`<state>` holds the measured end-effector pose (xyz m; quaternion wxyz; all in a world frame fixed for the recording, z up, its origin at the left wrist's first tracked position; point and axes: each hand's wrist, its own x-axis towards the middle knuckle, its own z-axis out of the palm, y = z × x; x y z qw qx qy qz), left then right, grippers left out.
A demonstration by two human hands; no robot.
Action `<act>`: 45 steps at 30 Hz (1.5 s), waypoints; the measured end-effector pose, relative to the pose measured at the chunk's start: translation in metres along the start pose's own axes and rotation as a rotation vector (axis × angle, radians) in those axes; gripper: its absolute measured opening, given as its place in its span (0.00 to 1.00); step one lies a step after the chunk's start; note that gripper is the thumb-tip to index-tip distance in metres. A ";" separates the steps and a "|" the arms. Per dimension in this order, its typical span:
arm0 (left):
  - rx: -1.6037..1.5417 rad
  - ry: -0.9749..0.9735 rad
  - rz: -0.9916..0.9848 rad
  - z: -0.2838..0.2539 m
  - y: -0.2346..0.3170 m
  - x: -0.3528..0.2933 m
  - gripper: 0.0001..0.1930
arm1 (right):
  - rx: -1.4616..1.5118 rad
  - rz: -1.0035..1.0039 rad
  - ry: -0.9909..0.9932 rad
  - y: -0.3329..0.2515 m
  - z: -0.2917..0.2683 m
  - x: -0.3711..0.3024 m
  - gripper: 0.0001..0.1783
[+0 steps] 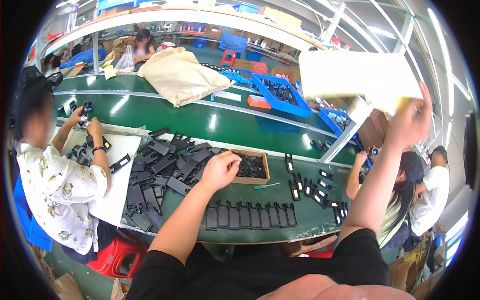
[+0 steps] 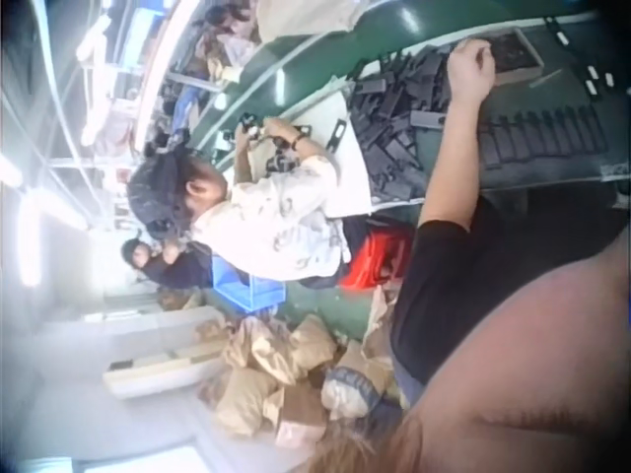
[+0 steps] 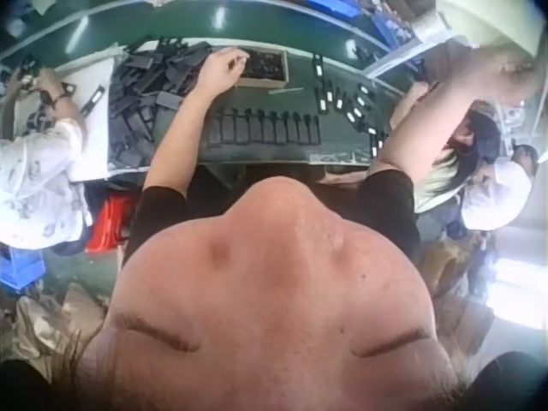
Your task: Assembling small electronic parts into plastic housings and applying labels at a factory workstation.
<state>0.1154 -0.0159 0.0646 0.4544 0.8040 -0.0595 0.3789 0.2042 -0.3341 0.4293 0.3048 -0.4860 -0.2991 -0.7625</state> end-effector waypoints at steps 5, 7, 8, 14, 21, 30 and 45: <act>-0.643 -0.243 -0.340 0.012 0.004 0.008 0.09 | 0.406 0.125 -0.347 -0.013 -0.120 -0.060 0.22; -0.829 -0.392 -0.306 0.013 0.014 0.013 0.14 | 0.761 0.192 -0.457 0.000 -0.135 -0.108 0.20; -0.922 -0.458 -0.318 0.011 0.026 0.014 0.15 | 0.607 0.163 -0.474 -0.026 -0.134 -0.131 0.16; -1.168 -0.561 -0.163 0.023 0.037 -0.007 0.47 | 0.991 0.411 -0.817 -0.094 -0.083 -0.227 0.08; -1.088 -0.554 -0.103 0.020 0.047 -0.004 0.41 | 0.905 0.455 -0.838 -0.102 -0.074 -0.270 0.18; -0.850 -0.605 -0.292 0.017 0.071 -0.018 0.32 | 1.023 0.802 -1.183 -0.088 -0.113 -0.247 0.26; -0.589 -0.613 -0.312 0.035 0.070 -0.029 0.17 | 0.546 0.674 -1.208 -0.113 -0.131 -0.266 0.12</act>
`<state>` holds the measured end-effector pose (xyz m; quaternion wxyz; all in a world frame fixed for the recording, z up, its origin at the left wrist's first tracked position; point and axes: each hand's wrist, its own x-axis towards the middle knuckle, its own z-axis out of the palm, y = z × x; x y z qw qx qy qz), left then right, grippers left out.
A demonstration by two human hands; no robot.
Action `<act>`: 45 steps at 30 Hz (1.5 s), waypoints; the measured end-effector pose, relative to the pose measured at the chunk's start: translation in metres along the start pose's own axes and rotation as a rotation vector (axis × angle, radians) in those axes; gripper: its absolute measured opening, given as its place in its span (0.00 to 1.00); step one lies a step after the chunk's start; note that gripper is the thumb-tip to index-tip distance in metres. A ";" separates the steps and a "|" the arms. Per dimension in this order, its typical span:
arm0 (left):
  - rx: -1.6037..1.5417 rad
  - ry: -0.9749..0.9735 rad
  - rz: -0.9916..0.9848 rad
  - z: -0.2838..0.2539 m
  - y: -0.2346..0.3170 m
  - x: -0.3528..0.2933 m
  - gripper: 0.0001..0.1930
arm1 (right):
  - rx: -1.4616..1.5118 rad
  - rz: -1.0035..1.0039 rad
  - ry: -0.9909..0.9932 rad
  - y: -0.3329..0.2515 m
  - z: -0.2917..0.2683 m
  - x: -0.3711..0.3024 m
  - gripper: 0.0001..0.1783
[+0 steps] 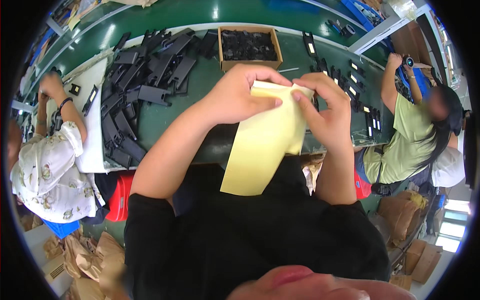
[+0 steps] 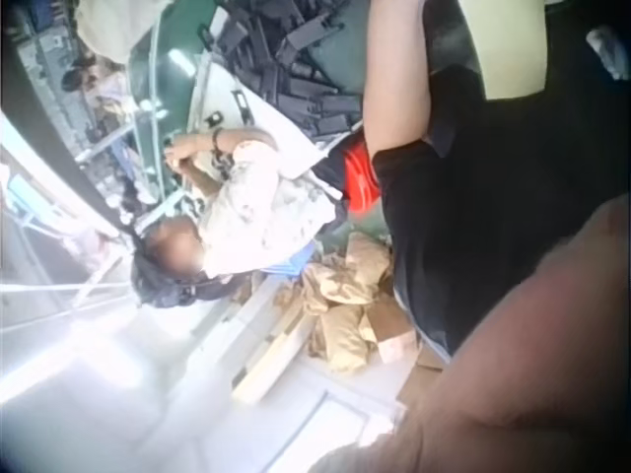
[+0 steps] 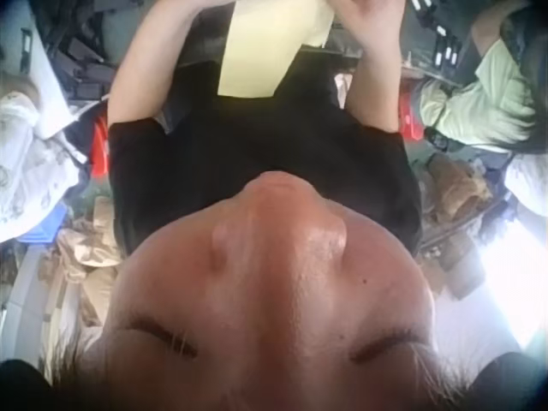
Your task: Assembling small electronic parts into plastic housings and applying labels at a factory workstation.
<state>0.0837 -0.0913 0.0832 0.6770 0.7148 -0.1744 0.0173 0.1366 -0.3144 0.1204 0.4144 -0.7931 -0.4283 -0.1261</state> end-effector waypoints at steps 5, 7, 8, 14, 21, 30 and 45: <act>0.409 0.263 0.061 0.033 0.041 -0.032 0.12 | -0.086 -0.217 0.152 -0.019 0.003 -0.016 0.14; 0.581 0.344 0.151 0.046 0.050 -0.047 0.13 | -0.084 -0.273 0.168 -0.027 0.001 -0.021 0.14; 0.758 0.426 0.255 0.053 0.055 -0.055 0.14 | -0.087 -0.343 0.190 -0.032 0.000 -0.024 0.14; 0.847 0.735 0.219 0.099 0.069 -0.080 0.08 | -0.064 -0.478 0.248 -0.058 0.002 -0.045 0.11; 1.130 0.721 0.198 0.123 0.065 -0.076 0.14 | -0.071 -0.445 0.262 -0.052 -0.008 -0.076 0.10; 1.000 0.524 0.154 0.111 0.070 -0.082 0.15 | 0.154 -0.228 0.304 0.009 -0.081 -0.080 0.04; 0.526 0.466 -0.104 0.150 -0.020 -0.164 0.10 | -0.197 -0.089 -0.339 0.140 -0.058 -0.074 0.05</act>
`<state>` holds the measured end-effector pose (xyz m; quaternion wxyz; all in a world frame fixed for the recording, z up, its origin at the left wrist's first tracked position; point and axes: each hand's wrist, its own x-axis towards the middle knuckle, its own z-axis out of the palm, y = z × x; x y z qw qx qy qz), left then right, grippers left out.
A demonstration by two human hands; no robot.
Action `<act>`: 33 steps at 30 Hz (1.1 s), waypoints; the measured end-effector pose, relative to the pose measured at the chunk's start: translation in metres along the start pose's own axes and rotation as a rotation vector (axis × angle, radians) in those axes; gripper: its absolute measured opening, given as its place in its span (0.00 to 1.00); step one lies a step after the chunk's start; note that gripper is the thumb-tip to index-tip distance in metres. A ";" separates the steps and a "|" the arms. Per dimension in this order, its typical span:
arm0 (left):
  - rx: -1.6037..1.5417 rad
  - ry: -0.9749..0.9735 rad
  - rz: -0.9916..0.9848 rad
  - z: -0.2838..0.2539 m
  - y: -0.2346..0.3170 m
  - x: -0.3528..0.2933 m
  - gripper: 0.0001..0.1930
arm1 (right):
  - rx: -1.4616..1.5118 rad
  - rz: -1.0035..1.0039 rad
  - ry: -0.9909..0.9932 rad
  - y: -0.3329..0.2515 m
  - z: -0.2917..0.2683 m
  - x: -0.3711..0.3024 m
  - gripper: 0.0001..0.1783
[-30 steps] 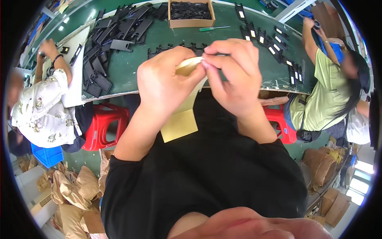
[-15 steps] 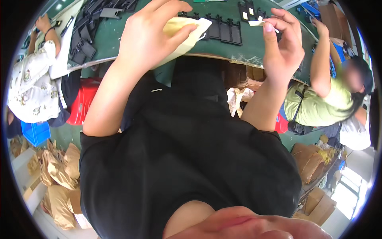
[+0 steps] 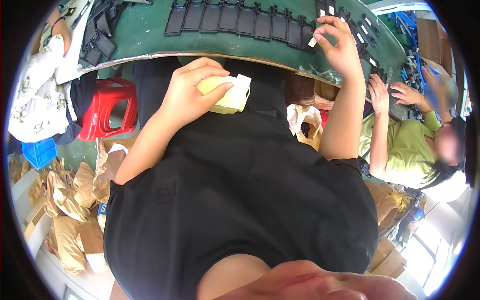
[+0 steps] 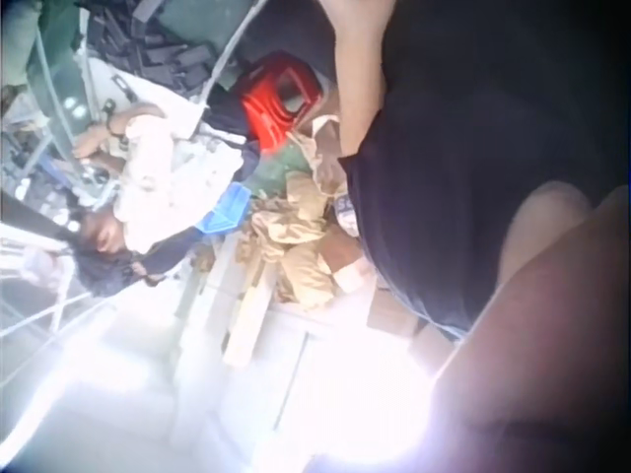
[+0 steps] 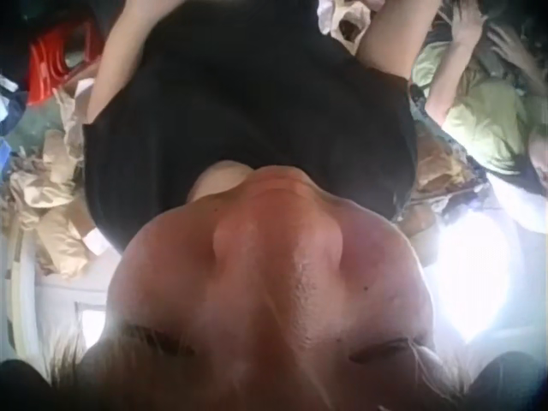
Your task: Assembling small electronic parts into plastic housings and applying labels at a factory workstation.
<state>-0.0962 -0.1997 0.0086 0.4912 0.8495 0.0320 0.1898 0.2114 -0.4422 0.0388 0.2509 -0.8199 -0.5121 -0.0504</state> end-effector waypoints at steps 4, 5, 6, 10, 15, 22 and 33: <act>0.003 -0.025 -0.008 0.004 -0.004 0.002 0.11 | -0.037 0.029 -0.046 -0.002 0.006 0.000 0.06; -0.005 -0.024 -0.011 0.004 -0.005 0.002 0.11 | -0.048 0.042 -0.036 -0.001 0.010 -0.001 0.07; -0.013 -0.022 -0.014 0.005 -0.007 0.002 0.11 | -0.058 0.054 -0.025 0.001 0.013 -0.002 0.07; 0.004 -0.047 0.059 0.001 -0.007 0.009 0.14 | -0.119 0.029 0.057 0.003 0.024 -0.010 0.09; 0.055 -0.159 0.040 0.006 -0.004 0.007 0.20 | -0.278 -0.041 0.221 -0.017 0.025 -0.014 0.12; 0.054 -0.105 0.097 0.008 -0.001 0.006 0.21 | 0.307 -0.114 0.231 -0.110 0.033 -0.035 0.12; 0.661 0.119 0.233 0.016 0.019 0.002 0.15 | 0.318 -0.164 0.155 -0.171 0.076 -0.043 0.09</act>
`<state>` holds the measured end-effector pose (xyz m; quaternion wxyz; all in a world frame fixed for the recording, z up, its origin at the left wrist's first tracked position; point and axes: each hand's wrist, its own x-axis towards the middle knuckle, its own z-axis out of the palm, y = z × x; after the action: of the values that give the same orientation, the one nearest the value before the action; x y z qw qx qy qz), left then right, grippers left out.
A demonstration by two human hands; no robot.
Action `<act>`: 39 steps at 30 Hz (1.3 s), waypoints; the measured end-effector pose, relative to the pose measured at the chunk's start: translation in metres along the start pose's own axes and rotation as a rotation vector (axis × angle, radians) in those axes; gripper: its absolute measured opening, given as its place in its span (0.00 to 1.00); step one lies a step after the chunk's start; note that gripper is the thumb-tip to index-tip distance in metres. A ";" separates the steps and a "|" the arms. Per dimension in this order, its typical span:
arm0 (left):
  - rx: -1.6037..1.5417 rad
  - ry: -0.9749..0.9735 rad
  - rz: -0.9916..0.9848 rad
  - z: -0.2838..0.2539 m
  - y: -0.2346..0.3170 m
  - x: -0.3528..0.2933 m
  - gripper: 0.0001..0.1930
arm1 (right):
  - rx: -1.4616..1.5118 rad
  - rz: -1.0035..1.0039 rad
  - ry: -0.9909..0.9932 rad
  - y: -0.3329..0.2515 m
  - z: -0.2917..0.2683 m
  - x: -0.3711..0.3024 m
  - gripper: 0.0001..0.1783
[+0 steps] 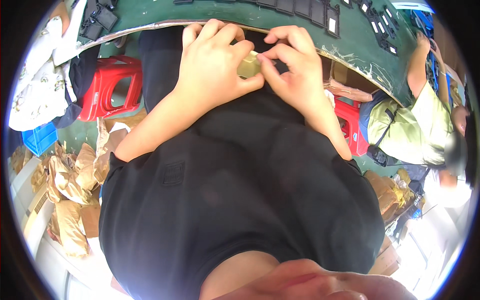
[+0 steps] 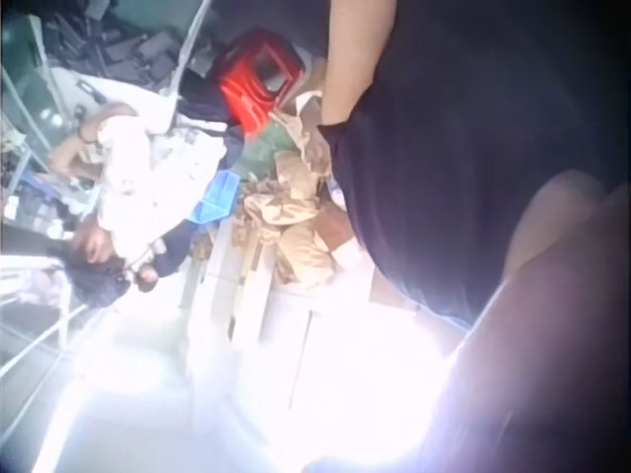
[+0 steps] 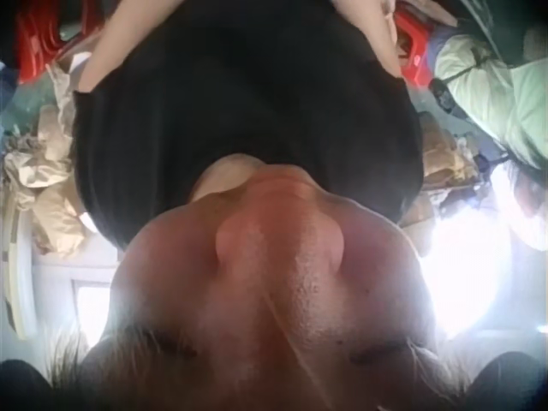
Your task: Assembling small electronic parts into plastic housings and applying labels at a factory workstation.
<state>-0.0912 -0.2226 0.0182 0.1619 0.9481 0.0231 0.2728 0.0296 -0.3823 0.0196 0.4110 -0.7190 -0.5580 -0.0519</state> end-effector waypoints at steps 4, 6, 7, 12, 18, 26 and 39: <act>0.083 0.007 0.040 0.018 0.006 -0.006 0.11 | 0.108 0.012 -0.016 -0.010 0.006 0.001 0.10; 0.004 -0.111 -0.020 0.024 0.004 -0.009 0.10 | 0.078 0.025 -0.063 -0.013 0.006 0.001 0.10; -0.076 -0.231 -0.075 0.027 0.001 -0.009 0.10 | 0.078 0.021 -0.065 -0.014 0.005 0.002 0.10; -0.058 -0.316 -0.132 0.030 -0.008 -0.014 0.13 | 0.180 -0.092 -0.163 -0.022 0.000 0.004 0.10; -0.016 0.118 0.066 0.016 -0.013 -0.005 0.17 | 0.147 0.070 0.013 -0.010 -0.001 0.007 0.09; 0.024 0.656 0.471 0.058 -0.037 0.018 0.31 | 1.305 0.835 0.128 0.006 0.004 0.003 0.05; -0.162 -0.047 0.041 0.036 -0.012 0.012 0.13 | -0.064 0.067 0.126 -0.015 0.002 0.005 0.07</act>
<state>-0.0616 -0.2201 -0.0082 0.2331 0.9383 -0.0222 0.2545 0.0178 -0.3771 0.0288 0.4237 -0.7454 -0.5046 -0.1009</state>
